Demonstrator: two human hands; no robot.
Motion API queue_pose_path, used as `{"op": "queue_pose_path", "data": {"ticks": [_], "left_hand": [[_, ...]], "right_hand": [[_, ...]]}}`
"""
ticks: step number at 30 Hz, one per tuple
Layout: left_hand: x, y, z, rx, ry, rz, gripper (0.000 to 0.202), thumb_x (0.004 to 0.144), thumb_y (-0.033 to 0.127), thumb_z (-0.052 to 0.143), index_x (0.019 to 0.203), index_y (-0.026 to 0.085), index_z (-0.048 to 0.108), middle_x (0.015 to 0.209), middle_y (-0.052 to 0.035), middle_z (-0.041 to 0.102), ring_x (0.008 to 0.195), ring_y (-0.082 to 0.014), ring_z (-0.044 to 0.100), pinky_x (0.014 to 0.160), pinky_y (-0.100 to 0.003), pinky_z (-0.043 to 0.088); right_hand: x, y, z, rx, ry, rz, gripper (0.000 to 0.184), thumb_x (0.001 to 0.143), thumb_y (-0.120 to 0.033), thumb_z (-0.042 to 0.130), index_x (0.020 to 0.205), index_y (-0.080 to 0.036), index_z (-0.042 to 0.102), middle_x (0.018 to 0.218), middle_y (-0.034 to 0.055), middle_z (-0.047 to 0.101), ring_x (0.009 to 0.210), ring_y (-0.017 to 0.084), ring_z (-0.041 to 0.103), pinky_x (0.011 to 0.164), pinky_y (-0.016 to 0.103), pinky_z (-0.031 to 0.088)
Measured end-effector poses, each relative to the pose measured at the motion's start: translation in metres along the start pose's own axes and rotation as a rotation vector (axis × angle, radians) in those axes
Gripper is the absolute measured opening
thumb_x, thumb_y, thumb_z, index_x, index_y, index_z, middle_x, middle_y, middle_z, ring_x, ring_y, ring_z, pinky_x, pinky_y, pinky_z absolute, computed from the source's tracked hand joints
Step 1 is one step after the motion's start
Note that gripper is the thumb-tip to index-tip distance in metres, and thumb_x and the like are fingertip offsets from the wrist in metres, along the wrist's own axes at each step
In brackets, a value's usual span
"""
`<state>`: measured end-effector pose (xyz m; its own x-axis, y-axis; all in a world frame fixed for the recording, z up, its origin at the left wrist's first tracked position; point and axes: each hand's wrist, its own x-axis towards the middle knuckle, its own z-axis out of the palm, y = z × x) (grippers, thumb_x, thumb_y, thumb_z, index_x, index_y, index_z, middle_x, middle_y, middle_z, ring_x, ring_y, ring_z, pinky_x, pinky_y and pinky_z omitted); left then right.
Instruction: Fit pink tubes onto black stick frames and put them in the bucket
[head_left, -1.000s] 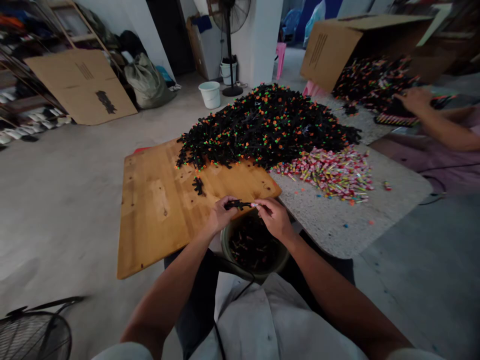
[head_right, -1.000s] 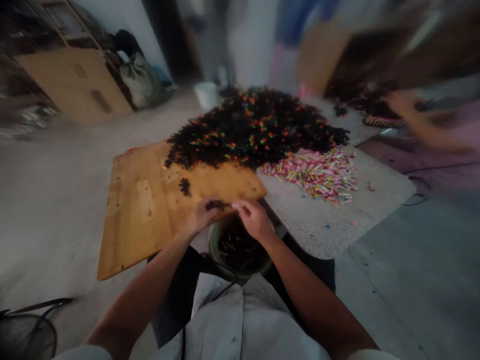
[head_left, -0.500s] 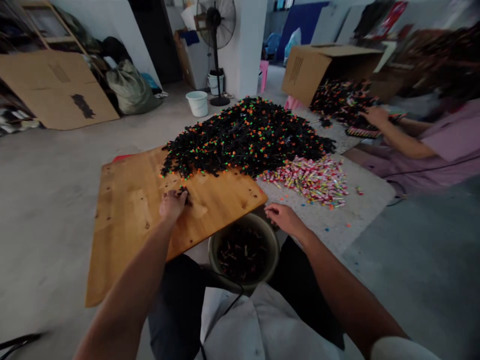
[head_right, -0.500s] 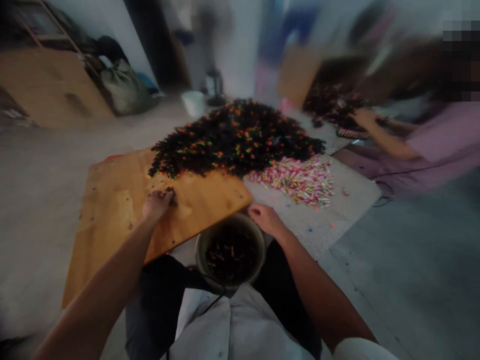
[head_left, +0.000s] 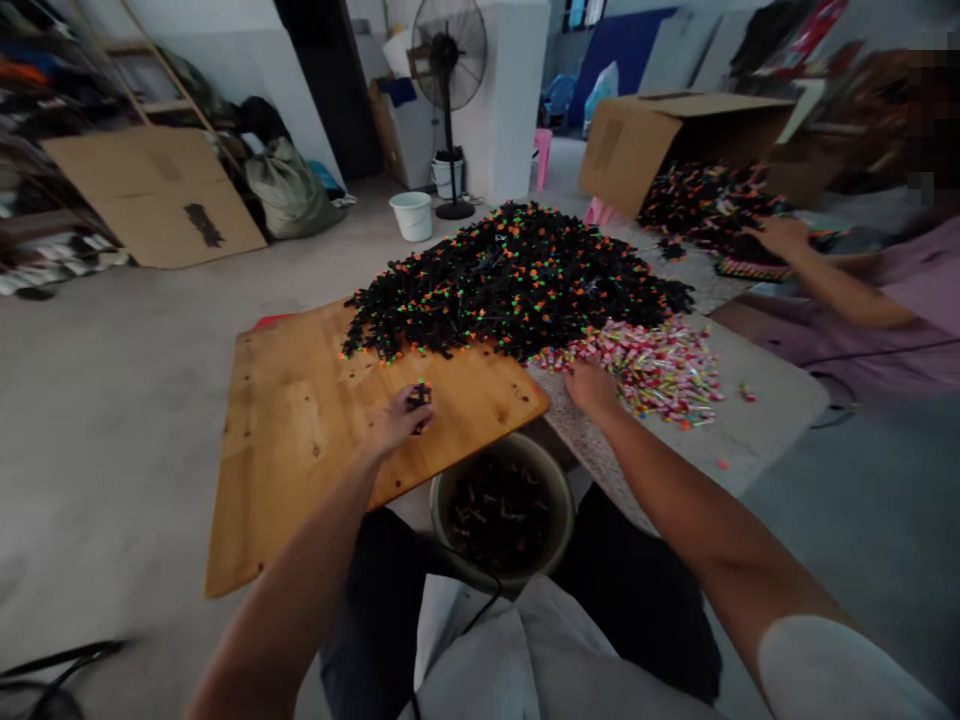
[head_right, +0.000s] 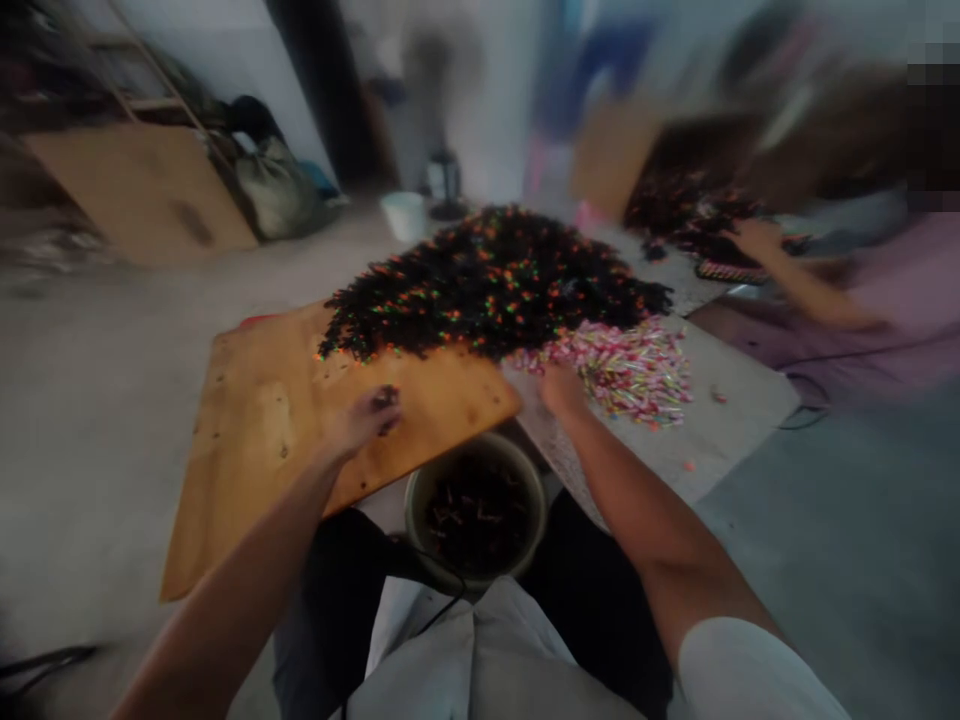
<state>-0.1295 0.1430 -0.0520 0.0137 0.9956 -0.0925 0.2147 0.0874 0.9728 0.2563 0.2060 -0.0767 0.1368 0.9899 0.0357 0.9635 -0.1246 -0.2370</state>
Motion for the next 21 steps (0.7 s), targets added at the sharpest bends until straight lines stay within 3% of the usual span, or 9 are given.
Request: {"op": "queue_pose_path", "data": {"ticks": [5,9,12,13,17,21], "left_hand": [[-0.030,0.024,0.024,-0.134,-0.123,0.002,0.025,0.067,0.022,0.077,0.088,0.018,0.064,0.076,0.0001,0.065,0.066,-0.0122,0.061,0.058,-0.022,0.049],[-0.042,0.040,0.032,-0.189,-0.210,-0.045,0.026,0.076,0.028,0.076,0.096,0.019,0.063,0.070,0.0017,0.064,0.059,-0.0123,0.061,0.051,-0.022,0.047],[-0.044,0.043,0.040,-0.325,-0.190,-0.064,0.029,0.079,0.035,0.078,0.099,0.019,0.064,0.072,0.0005,0.066,0.062,-0.0134,0.064,0.052,-0.023,0.050],[-0.043,0.043,0.044,-0.402,-0.158,-0.073,0.030,0.079,0.036,0.078,0.098,0.019,0.064,0.076,-0.0008,0.068,0.066,-0.0139,0.066,0.056,-0.024,0.053],[-0.036,0.040,0.060,-0.672,-0.030,-0.120,0.030,0.075,0.031,0.079,0.097,0.019,0.061,0.094,-0.0051,0.073,0.081,-0.0154,0.072,0.079,-0.031,0.061],[-0.032,0.046,0.074,-0.784,0.041,-0.061,0.025,0.076,0.026,0.073,0.095,0.021,0.057,0.100,-0.0034,0.071,0.089,-0.0134,0.070,0.092,-0.032,0.059]], "right_hand": [[0.000,0.004,0.000,-0.058,-0.058,-0.008,0.034,0.102,-0.026,0.054,0.123,-0.007,0.072,0.128,0.0263,0.068,0.115,0.033,0.067,0.092,0.038,0.049],[-0.012,-0.001,-0.012,0.018,-0.019,0.029,0.030,0.099,-0.027,0.056,0.119,-0.011,0.072,0.118,0.0219,0.074,0.108,0.032,0.070,0.088,0.038,0.050],[-0.041,-0.024,-0.021,0.407,0.036,-0.002,0.027,0.096,-0.033,0.060,0.113,-0.015,0.070,0.102,0.0142,0.078,0.093,0.027,0.072,0.079,0.034,0.053],[-0.055,-0.035,-0.021,0.587,-0.001,-0.061,0.026,0.096,-0.037,0.061,0.110,-0.016,0.069,0.096,0.0113,0.078,0.086,0.024,0.072,0.074,0.032,0.053],[-0.123,-0.083,-0.017,1.140,-0.383,-0.240,0.038,0.093,-0.056,0.065,0.110,-0.021,0.067,0.083,0.0024,0.074,0.054,0.014,0.058,0.048,0.025,0.045],[-0.168,-0.118,-0.008,1.378,-0.453,-0.246,0.037,0.090,-0.055,0.071,0.105,-0.021,0.069,0.083,0.0014,0.074,0.055,0.011,0.057,0.046,0.022,0.045]]}}
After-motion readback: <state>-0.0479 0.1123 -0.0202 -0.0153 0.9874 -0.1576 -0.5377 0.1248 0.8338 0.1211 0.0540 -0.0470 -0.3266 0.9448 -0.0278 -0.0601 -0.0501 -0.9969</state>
